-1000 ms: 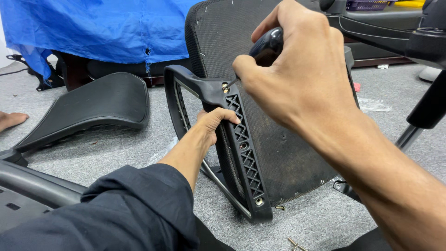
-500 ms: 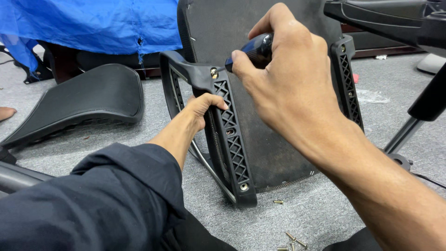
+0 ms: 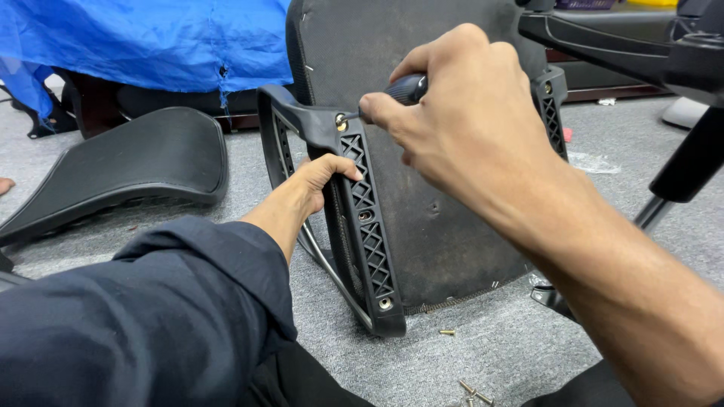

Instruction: The person attaches a black plastic armrest to the side of a chair seat using a screwdriver. They align the armrest, insert screws, and tighten them to secure the part to the chair frame.

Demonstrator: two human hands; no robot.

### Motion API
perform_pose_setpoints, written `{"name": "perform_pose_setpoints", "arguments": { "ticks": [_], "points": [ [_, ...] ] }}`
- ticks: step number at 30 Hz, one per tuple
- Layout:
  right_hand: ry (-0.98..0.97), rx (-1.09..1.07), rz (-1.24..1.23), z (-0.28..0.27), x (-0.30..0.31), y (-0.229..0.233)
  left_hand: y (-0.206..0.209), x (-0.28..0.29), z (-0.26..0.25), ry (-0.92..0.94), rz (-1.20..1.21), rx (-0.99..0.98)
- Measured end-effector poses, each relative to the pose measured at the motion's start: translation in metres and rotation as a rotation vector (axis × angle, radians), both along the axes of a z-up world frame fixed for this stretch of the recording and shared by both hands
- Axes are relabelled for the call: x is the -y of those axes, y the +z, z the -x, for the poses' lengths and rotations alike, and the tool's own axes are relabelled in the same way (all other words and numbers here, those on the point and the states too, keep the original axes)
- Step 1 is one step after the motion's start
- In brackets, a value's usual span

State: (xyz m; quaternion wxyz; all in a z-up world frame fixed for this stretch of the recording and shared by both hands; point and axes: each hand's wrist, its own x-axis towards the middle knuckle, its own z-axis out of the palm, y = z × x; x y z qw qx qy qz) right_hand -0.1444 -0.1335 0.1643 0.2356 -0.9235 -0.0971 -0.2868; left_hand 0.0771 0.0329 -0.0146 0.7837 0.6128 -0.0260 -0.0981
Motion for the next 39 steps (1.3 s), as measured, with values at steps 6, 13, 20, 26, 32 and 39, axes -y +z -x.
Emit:
{"name": "perform_pose_setpoints", "arguments": {
  "ticks": [6, 13, 20, 26, 32, 39],
  "points": [
    [-0.072, -0.204, 0.105, -0.008, 0.0, 0.026, 0.003, 0.001, 0.002, 0.02, -0.043, 0.004],
    [-0.081, -0.378, -0.048, -0.018, 0.005, 0.048, 0.005, 0.0, 0.004, -0.007, -0.044, -0.014],
    [0.037, -0.669, -0.295, -0.023, 0.021, 0.046, 0.006, 0.0, 0.005, 0.002, -0.036, -0.034],
    [0.336, -0.886, -0.802, -0.041, 0.037, 0.026, 0.004, 0.001, 0.002, 0.012, -0.006, -0.01],
    [0.72, -1.36, -1.461, -0.052, 0.055, 0.013, 0.0, 0.004, -0.003, 0.071, 0.019, -0.016],
    [0.622, -1.195, -2.333, -0.045, 0.047, 0.001, -0.004, 0.005, -0.018, -0.003, 0.048, -0.001]
  ]
}}
